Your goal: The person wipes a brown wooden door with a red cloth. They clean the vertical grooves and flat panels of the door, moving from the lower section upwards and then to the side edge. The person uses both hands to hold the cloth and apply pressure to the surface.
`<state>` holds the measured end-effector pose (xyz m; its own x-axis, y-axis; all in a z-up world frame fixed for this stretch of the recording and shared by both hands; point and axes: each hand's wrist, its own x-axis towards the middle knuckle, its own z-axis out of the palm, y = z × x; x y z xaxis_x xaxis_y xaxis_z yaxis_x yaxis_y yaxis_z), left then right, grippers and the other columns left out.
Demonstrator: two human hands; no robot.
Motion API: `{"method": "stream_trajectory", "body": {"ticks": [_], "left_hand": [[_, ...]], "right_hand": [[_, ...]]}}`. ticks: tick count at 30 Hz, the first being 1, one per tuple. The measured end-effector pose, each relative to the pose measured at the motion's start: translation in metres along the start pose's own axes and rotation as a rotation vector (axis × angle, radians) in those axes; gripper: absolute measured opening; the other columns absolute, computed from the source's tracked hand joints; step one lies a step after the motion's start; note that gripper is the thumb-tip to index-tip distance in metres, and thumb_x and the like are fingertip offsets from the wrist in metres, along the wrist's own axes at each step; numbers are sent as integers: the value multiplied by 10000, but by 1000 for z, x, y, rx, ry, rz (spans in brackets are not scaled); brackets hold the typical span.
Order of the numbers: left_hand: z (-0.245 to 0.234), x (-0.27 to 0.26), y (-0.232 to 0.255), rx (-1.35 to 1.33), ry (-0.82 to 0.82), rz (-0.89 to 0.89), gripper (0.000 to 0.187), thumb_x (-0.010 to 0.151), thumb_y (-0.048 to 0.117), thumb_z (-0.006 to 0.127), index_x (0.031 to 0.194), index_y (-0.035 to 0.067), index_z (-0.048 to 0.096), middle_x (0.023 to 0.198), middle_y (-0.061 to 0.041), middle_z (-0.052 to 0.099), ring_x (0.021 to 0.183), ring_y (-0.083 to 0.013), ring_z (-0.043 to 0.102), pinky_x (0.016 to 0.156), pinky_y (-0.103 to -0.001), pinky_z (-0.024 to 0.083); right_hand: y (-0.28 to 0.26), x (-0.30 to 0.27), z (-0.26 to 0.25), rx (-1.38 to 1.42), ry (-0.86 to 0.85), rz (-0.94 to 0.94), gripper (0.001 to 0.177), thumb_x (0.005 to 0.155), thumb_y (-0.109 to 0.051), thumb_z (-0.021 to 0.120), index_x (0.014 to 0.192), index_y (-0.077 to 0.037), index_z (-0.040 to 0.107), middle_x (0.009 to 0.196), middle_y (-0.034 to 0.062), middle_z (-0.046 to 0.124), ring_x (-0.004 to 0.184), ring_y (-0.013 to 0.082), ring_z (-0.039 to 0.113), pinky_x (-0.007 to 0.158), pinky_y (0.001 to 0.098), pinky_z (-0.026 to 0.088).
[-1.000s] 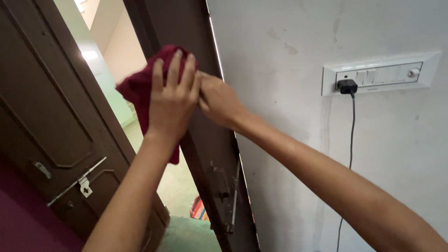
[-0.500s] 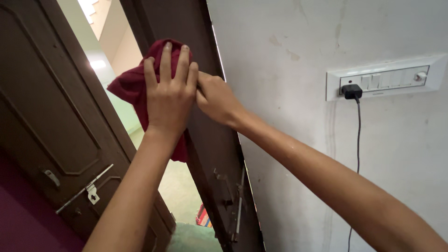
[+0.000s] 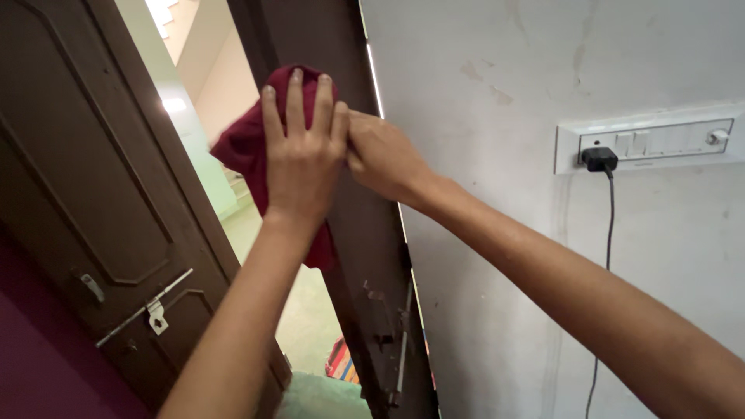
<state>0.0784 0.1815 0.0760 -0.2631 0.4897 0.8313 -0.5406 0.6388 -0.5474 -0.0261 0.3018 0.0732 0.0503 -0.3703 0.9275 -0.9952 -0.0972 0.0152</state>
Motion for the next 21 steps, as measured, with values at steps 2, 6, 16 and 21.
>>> {"method": "stream_trajectory", "body": {"ticks": [2, 6, 16, 21], "left_hand": [[-3, -6, 7, -3, -11, -4, 294, 950, 169, 707, 1227, 71, 694, 1513, -133, 566, 1441, -396, 485, 1241, -614, 283], [-18, -41, 22, -22, -55, 71, 370, 904, 191, 701, 1258, 82, 703, 1493, -120, 579, 1418, -382, 495, 1234, -604, 283], [-19, -6, 8, -230, -62, -334, 433, 845, 115, 733, 1276, 137, 697, 1580, -95, 436, 1500, -402, 365, 1077, -724, 328], [-26, -36, 40, -181, -73, -337, 454, 824, 105, 743, 1274, 148, 698, 1582, -104, 437, 1488, -412, 373, 1033, -676, 403]], "right_hand": [[-4, -8, 4, 4, -22, 40, 254, 892, -53, 577, 1122, 41, 632, 1089, 250, 686, 1034, 463, 631, 874, 513, 505], [-8, -45, 17, -11, -96, 38, 268, 872, -37, 574, 1117, 58, 627, 1089, 272, 678, 1031, 465, 634, 908, 512, 506], [-29, -4, 7, 147, 34, 191, 335, 906, -49, 509, 1215, -10, 633, 1053, 247, 705, 962, 442, 670, 808, 503, 535], [-30, -38, 23, 72, 23, 230, 242, 935, -68, 553, 1150, -6, 646, 1086, 230, 722, 1029, 439, 662, 852, 508, 526]]}}
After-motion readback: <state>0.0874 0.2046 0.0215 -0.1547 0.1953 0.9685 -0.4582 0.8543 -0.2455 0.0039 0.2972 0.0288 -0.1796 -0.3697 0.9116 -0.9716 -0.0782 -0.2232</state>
